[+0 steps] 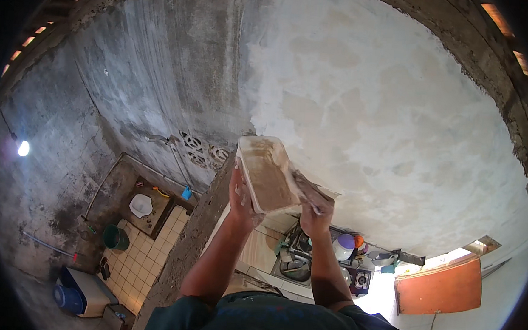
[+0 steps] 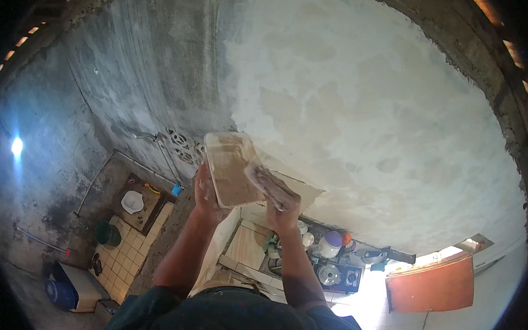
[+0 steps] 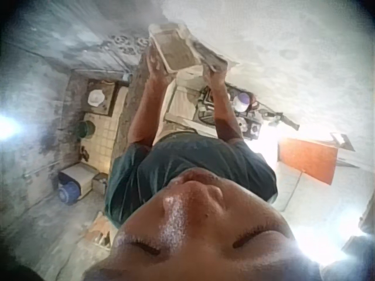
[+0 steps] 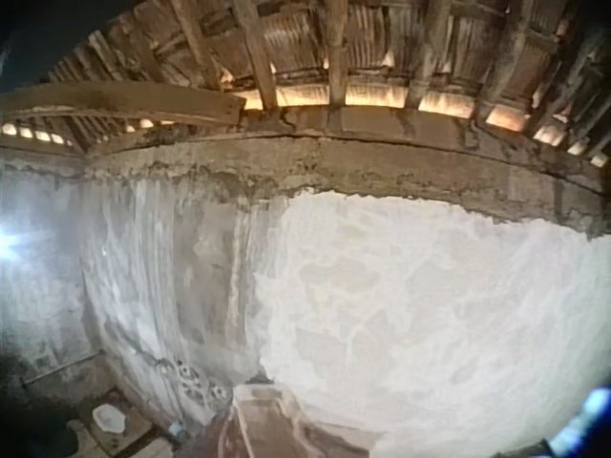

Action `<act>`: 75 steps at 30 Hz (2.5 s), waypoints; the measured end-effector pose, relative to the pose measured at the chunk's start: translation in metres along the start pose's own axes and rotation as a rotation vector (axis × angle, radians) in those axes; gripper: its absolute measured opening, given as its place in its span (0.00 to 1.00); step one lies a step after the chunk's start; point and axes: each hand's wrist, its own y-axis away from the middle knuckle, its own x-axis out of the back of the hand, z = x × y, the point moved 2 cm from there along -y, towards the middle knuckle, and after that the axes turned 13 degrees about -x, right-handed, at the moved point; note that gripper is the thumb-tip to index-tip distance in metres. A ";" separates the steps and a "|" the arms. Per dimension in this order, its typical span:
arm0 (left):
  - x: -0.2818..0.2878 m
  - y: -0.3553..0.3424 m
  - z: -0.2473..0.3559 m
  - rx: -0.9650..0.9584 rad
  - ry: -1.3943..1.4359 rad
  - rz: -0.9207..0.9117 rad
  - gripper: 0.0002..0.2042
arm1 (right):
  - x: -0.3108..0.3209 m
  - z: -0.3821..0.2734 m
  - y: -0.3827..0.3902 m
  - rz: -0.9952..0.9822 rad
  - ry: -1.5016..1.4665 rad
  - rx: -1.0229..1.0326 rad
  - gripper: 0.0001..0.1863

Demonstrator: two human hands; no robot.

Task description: Applying plaster paste to a wall using a spatula.

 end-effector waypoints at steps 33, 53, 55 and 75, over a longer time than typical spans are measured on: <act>-0.026 0.027 -0.005 -0.141 -0.334 0.042 0.32 | 0.030 -0.039 0.026 0.292 -0.307 -0.603 0.09; -0.030 0.030 -0.013 0.285 -0.393 0.020 0.35 | 0.028 -0.036 0.005 -0.147 0.014 -0.500 0.07; -0.030 0.031 -0.012 0.315 -0.352 -0.005 0.35 | 0.025 -0.044 0.006 -0.149 0.001 -0.548 0.07; 0.024 0.031 -0.027 0.328 -0.227 0.155 0.31 | 0.014 -0.011 -0.002 -0.170 -0.581 -1.004 0.10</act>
